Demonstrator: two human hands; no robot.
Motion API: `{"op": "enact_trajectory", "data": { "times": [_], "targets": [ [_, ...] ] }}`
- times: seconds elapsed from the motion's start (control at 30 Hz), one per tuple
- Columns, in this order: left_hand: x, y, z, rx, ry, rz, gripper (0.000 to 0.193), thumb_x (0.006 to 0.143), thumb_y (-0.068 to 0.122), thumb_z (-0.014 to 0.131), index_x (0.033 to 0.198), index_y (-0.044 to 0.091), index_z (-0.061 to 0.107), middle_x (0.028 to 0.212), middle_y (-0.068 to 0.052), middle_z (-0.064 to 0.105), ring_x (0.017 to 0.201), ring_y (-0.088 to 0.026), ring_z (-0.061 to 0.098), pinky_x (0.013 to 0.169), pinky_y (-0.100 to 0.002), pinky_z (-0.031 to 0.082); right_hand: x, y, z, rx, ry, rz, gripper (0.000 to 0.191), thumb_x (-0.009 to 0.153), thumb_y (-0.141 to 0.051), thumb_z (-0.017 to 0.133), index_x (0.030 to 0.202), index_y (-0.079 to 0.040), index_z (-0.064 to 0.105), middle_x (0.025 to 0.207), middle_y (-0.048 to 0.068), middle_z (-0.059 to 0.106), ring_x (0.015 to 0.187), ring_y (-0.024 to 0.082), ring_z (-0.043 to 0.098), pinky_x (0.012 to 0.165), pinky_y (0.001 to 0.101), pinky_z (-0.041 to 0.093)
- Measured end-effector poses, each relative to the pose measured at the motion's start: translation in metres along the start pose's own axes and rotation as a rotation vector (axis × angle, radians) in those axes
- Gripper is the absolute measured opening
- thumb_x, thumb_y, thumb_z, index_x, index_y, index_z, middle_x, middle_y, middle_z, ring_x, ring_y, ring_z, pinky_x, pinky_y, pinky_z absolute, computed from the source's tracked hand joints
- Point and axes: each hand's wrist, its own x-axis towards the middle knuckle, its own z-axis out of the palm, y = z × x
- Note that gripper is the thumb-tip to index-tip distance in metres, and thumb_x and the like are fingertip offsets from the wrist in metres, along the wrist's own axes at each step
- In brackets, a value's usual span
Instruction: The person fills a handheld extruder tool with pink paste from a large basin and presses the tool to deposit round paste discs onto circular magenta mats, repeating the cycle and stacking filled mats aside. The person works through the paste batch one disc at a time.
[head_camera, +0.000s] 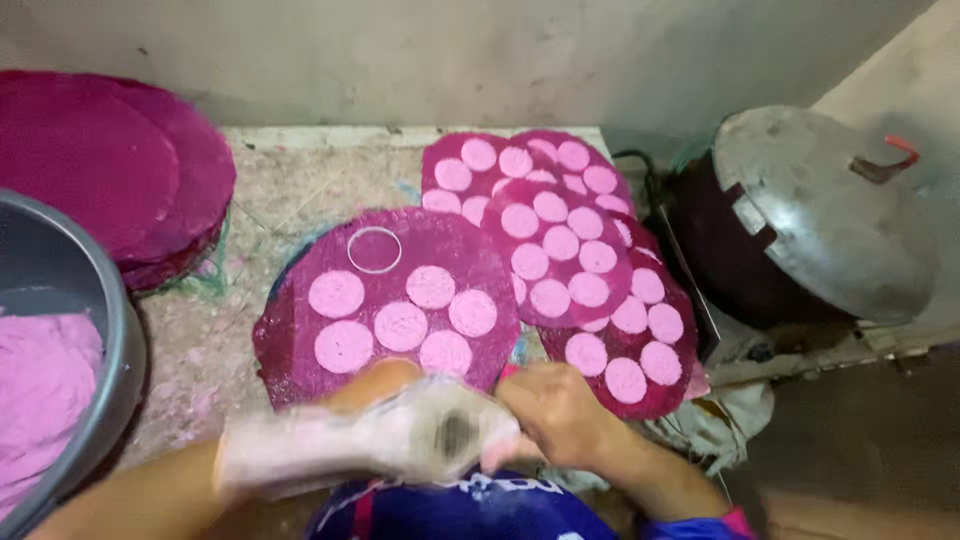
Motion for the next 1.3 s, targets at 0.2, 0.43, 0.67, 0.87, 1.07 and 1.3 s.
{"op": "enact_trajectory", "data": {
  "times": [0.2, 0.43, 0.67, 0.87, 1.07, 1.3],
  "targets": [
    [-0.035, 0.027, 0.006, 0.531, -0.082, -0.377, 0.026, 0.082, 0.027, 0.066, 0.105, 0.016, 0.068, 0.077, -0.018, 0.068, 0.071, -0.038, 0.068, 0.064, -0.049, 0.052, 0.109, -0.009, -0.042, 0.007, -0.276, -0.674, 0.056, 0.081, -0.061, 0.073, 0.081, -0.007, 0.056, 0.070, 0.010, 0.054, 0.062, 0.031, 0.057, 0.054, 0.0436, 0.042],
    [-0.100, 0.099, 0.052, 0.560, 0.092, -0.634, 0.021, 0.093, 0.028, 0.061, 0.114, 0.026, 0.064, 0.080, -0.013, 0.070, 0.081, -0.037, 0.072, 0.067, -0.052, 0.052, 0.095, -0.037, -0.004, 0.620, -0.833, -0.356, 0.045, 0.109, -0.048, 0.055, 0.092, -0.006, 0.054, 0.078, 0.012, 0.061, 0.078, 0.035, 0.064, 0.065, 0.0439, 0.047],
    [-0.231, 0.083, 0.050, 0.301, 0.344, -0.601, 0.027, 0.092, 0.024, 0.059, 0.116, 0.013, 0.066, 0.101, -0.010, 0.072, 0.098, -0.030, 0.070, 0.081, -0.047, 0.053, 0.111, -0.044, 0.027, 0.792, -0.854, -0.334, 0.046, 0.110, -0.047, 0.054, 0.089, -0.005, 0.052, 0.075, 0.013, 0.054, 0.073, 0.036, 0.061, 0.067, 0.0437, 0.046],
    [-0.370, 0.022, 0.028, -0.180, 0.669, -0.128, 0.040, 0.093, 0.019, 0.053, 0.125, 0.000, 0.067, 0.127, -0.010, 0.071, 0.118, -0.026, 0.065, 0.098, -0.046, 0.051, 0.200, -0.060, 0.022, -0.039, -0.253, -0.512, 0.007, 0.088, -0.026, 0.069, 0.088, -0.020, 0.071, 0.074, -0.002, 0.062, 0.064, 0.019, 0.063, 0.055, 0.0354, 0.048],
    [-0.359, -0.013, 0.042, -0.643, 1.087, -0.117, 0.036, 0.090, 0.019, 0.063, 0.120, -0.001, 0.066, 0.103, -0.009, 0.068, 0.090, -0.021, 0.065, 0.077, -0.039, 0.053, 0.343, -0.095, 0.077, -0.638, 0.268, -1.093, 0.032, 0.088, -0.021, 0.077, 0.117, -0.021, 0.064, 0.108, 0.000, 0.066, 0.100, 0.018, 0.062, 0.091, 0.0381, 0.049],
    [-0.457, 0.004, -0.022, 1.103, 1.766, -0.354, 0.031, 0.095, 0.009, 0.068, 0.125, 0.007, 0.062, 0.109, -0.009, 0.068, 0.101, -0.023, 0.065, 0.088, -0.040, 0.054, 0.397, -0.121, 0.291, -0.333, -0.437, -0.553, 0.016, 0.095, -0.024, 0.068, 0.105, -0.011, 0.064, 0.105, 0.015, 0.068, 0.102, 0.034, 0.066, 0.089, 0.0464, 0.053]
  ]
}}
